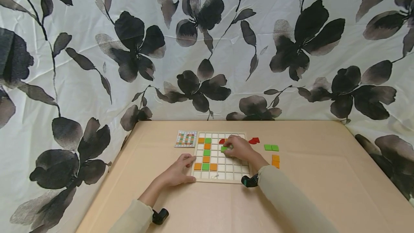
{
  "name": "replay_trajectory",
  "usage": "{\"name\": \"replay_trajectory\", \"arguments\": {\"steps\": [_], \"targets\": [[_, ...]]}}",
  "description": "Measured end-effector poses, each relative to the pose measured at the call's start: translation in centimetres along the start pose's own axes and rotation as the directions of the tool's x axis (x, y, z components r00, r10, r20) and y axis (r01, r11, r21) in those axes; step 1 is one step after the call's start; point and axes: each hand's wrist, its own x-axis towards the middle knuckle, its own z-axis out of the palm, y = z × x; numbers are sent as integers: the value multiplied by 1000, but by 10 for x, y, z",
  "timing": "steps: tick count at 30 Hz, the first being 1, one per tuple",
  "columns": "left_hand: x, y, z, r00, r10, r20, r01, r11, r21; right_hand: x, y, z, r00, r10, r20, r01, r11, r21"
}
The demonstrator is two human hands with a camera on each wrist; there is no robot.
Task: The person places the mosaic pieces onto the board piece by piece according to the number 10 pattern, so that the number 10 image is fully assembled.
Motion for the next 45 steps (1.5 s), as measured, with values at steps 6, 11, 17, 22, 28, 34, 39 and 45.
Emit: {"name": "replay_trajectory", "arguments": {"steps": [6,11,17,22,28,34,39,45], "targets": [[0,1,0,1000,3,2,-3,1000,-1,3,-4,2,1000,12,-19,-12,1000,3],[1,2,-1,1000,8,3,-8,1000,6,4,-7,1,998,46,-41,-45,999,29],[2,2,-1,1000,11,9,-12,1000,10,7,-11,1,993,95,-66,-95,995,7],[2,3,-2,1000,2,5,-2,1000,8,11,-12,2,989,128,-73,-126,992,28],[2,3,-2,1000,3,3,-3,1000,4,13,-10,4,988,128,-85,-123,991,60],[2,2,0,1000,1,5,-1,1000,-7,12,-10,4,989,129,-72,-125,990,62],[2,3,0,1000,-13,3,13,1000,-15,9,-10,2,992,105,-69,-100,993,69],[1,4,-1,1000,-22,0,22,1000,-22,2,-2,-3,997,58,-53,-49,986,158]]}}
